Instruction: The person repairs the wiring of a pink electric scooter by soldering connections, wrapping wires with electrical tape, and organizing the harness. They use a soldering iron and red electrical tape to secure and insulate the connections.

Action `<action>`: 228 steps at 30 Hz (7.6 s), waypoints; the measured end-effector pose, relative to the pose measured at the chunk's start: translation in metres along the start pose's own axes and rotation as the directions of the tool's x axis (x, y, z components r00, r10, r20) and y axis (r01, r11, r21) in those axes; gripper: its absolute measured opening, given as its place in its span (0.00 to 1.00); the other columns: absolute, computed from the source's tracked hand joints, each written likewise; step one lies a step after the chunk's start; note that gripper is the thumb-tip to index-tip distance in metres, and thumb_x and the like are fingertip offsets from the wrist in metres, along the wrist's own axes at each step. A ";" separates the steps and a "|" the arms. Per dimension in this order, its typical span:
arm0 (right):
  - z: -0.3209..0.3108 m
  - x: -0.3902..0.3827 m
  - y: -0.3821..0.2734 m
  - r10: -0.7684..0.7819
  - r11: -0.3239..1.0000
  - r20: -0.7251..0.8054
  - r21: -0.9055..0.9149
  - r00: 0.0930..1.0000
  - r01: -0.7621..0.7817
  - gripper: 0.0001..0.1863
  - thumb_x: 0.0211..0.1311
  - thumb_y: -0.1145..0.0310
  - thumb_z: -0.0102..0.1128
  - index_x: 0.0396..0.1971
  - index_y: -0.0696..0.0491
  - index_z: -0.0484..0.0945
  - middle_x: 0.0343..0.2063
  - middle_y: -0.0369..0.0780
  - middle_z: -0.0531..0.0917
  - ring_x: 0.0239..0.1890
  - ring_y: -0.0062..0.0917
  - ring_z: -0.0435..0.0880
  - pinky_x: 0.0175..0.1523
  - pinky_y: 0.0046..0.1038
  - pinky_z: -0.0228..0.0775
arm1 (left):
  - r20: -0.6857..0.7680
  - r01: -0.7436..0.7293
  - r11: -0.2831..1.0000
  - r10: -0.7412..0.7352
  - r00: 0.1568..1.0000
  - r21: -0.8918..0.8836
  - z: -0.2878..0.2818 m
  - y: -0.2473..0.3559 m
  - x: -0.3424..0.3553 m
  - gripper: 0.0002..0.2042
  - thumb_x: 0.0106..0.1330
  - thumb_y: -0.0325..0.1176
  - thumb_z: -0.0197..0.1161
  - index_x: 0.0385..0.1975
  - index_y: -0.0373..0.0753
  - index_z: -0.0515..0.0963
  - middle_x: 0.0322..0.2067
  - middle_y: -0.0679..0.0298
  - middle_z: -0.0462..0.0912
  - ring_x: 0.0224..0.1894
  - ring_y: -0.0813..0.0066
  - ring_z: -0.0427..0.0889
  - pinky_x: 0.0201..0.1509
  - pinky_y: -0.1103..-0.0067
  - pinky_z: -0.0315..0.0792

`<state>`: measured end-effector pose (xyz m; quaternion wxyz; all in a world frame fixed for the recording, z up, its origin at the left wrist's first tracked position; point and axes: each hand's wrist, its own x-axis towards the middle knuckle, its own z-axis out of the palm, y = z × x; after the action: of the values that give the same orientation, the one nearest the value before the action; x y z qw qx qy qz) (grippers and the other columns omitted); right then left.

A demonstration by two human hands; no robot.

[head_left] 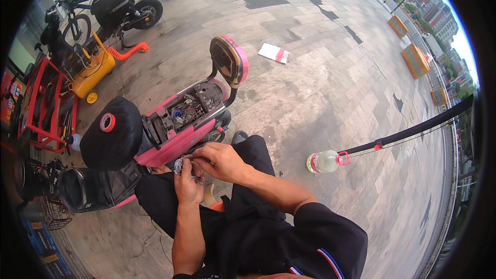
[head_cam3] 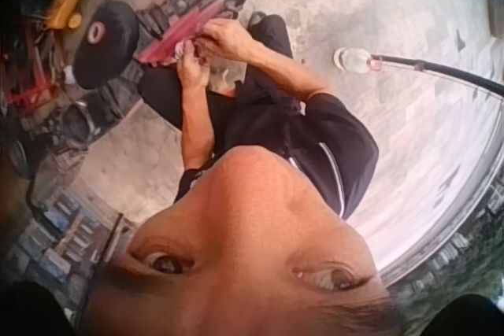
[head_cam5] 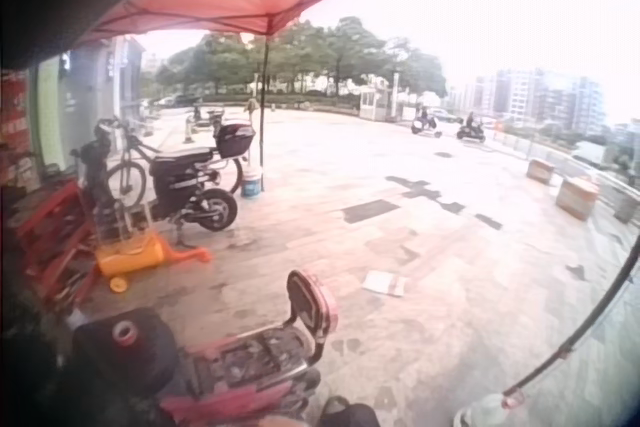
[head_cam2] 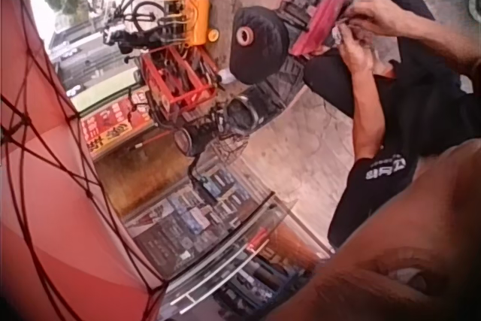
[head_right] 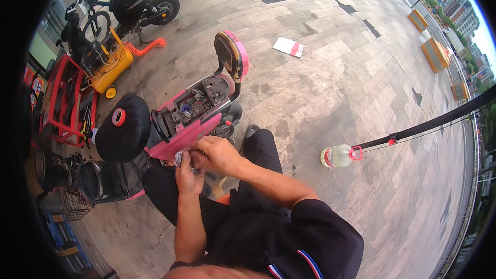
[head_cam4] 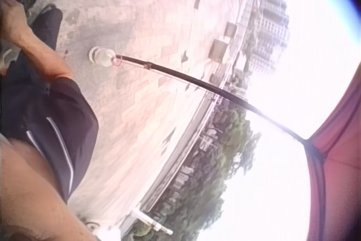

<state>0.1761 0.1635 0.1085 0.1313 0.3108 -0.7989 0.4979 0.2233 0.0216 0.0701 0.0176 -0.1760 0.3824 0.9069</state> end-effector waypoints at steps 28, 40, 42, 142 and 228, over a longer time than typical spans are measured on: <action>0.114 0.176 0.163 0.302 0.766 0.529 -0.629 0.793 0.128 0.11 0.55 0.68 0.59 0.37 0.50 0.85 0.37 0.45 0.85 0.44 0.42 0.83 0.49 0.40 0.73 | -0.267 -0.159 0.980 0.123 0.956 -0.117 -0.037 0.018 -0.006 0.13 0.68 0.39 0.64 0.25 0.43 0.70 0.15 0.72 0.67 0.16 0.80 0.68 0.18 0.81 0.59; 0.138 0.190 0.196 0.569 0.530 0.652 -0.757 0.502 0.382 0.16 0.53 0.69 0.58 0.43 0.52 0.83 0.45 0.43 0.85 0.54 0.40 0.80 0.56 0.45 0.68 | -0.210 -0.105 0.993 0.091 0.974 -0.061 -0.043 0.012 -0.009 0.06 0.67 0.31 0.64 0.30 0.40 0.74 0.16 0.73 0.71 0.15 0.88 0.67 0.18 0.86 0.59; 0.139 0.189 0.197 0.579 0.527 0.644 -0.764 0.500 0.372 0.16 0.53 0.68 0.58 0.43 0.52 0.83 0.45 0.44 0.85 0.54 0.40 0.80 0.56 0.46 0.68 | -0.202 -0.099 0.994 0.089 0.975 -0.038 -0.043 0.011 -0.010 0.07 0.67 0.31 0.64 0.30 0.40 0.74 0.16 0.73 0.71 0.15 0.88 0.67 0.18 0.86 0.59; 0.001 0.002 0.044 0.398 0.019 0.306 0.940 0.865 -0.342 0.23 0.71 0.55 0.49 0.57 0.56 0.70 0.48 0.42 0.81 0.45 0.28 0.82 0.48 0.28 0.74 | 0.377 -0.237 0.500 -0.199 0.905 0.833 0.056 0.104 0.053 0.17 0.69 0.36 0.61 0.52 0.33 0.76 0.41 0.64 0.82 0.37 0.81 0.77 0.44 0.81 0.73; -0.059 0.022 0.064 0.452 0.780 0.182 0.394 0.873 -0.486 0.13 0.61 0.80 0.59 0.47 0.63 0.80 0.33 0.37 0.80 0.26 0.20 0.82 0.31 0.20 0.73 | 0.402 0.092 0.840 -0.348 0.847 0.534 0.024 0.080 0.123 0.04 0.68 0.28 0.59 0.38 0.35 0.74 0.34 0.62 0.83 0.32 0.81 0.80 0.37 0.83 0.75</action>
<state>0.1136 0.2269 0.1018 -0.0990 0.1421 -0.7262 0.6653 0.0873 -0.0311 0.0999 0.2648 0.0226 0.5614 0.7837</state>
